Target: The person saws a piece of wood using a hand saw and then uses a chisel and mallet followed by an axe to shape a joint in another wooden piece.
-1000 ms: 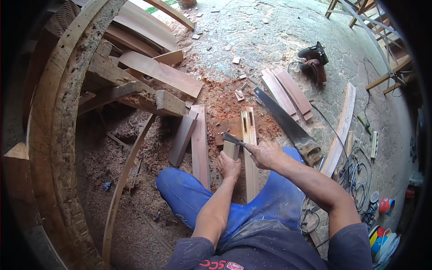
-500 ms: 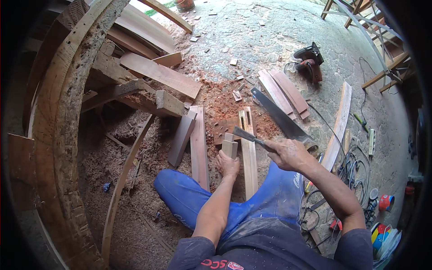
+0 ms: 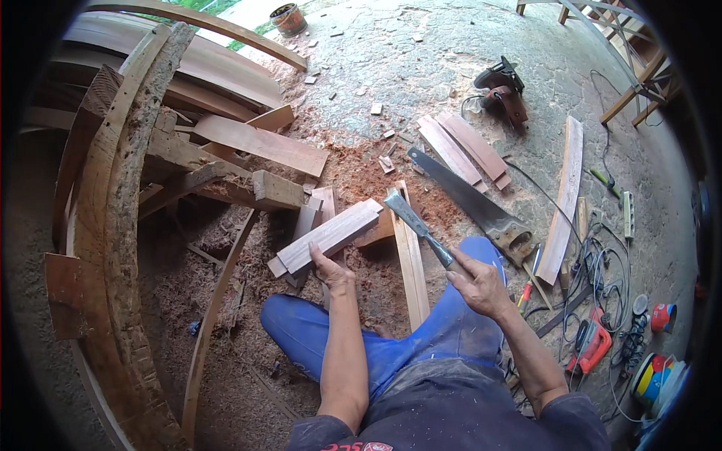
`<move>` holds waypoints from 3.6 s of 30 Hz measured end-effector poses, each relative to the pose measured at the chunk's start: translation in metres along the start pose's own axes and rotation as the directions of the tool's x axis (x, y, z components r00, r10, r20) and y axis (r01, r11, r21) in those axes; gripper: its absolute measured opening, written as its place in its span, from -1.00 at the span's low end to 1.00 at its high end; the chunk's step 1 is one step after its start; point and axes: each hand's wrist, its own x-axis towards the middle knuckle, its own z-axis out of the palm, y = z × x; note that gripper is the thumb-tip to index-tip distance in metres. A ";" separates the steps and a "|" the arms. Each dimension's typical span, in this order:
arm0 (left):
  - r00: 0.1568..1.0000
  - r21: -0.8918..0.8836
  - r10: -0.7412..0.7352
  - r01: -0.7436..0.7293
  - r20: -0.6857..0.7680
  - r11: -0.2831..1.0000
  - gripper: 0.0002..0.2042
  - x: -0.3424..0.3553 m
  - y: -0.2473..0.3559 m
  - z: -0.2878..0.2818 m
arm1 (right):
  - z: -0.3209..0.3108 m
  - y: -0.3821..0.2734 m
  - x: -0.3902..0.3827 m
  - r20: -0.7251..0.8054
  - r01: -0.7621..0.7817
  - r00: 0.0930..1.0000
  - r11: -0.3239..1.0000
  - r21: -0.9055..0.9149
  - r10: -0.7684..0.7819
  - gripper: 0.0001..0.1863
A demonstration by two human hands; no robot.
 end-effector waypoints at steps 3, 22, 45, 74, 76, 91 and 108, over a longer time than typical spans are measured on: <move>0.939 -0.144 -0.310 0.290 -0.151 0.946 -0.36 -0.032 -0.029 -0.009 | -0.003 -0.001 0.001 0.005 -0.025 1.000 1.000 -0.013 0.025 -0.42; 0.964 0.922 -0.102 -0.266 0.246 -0.283 0.07 -0.035 -0.056 -0.014 | 0.005 0.006 -0.019 0.017 -0.023 1.000 0.999 -0.031 0.024 -0.22; 0.976 0.977 -0.109 -0.198 0.189 -0.076 -0.11 -0.072 -0.083 -0.048 | 0.024 -0.030 0.007 0.262 0.116 0.962 0.753 -0.647 0.077 -0.41; 0.963 0.965 -0.099 -0.255 0.249 -0.059 -0.13 -0.069 -0.084 -0.051 | 0.031 -0.037 0.023 0.364 0.158 0.921 0.727 -0.669 0.135 -0.46; 0.964 0.965 -0.097 -0.254 0.247 -0.069 -0.12 -0.071 -0.087 -0.053 | 0.030 -0.037 0.022 0.358 0.151 0.923 0.726 -0.671 0.140 -0.46; 0.954 0.959 -0.119 -0.280 0.274 -0.034 -0.15 -0.062 -0.092 -0.059 | 0.015 -0.038 0.049 0.403 0.158 0.899 0.737 -0.658 0.168 -0.57; 0.959 0.962 -0.114 -0.268 0.261 -0.053 -0.23 -0.066 -0.091 -0.055 | 0.009 -0.031 0.051 0.403 0.147 0.898 0.746 -0.650 0.174 -0.56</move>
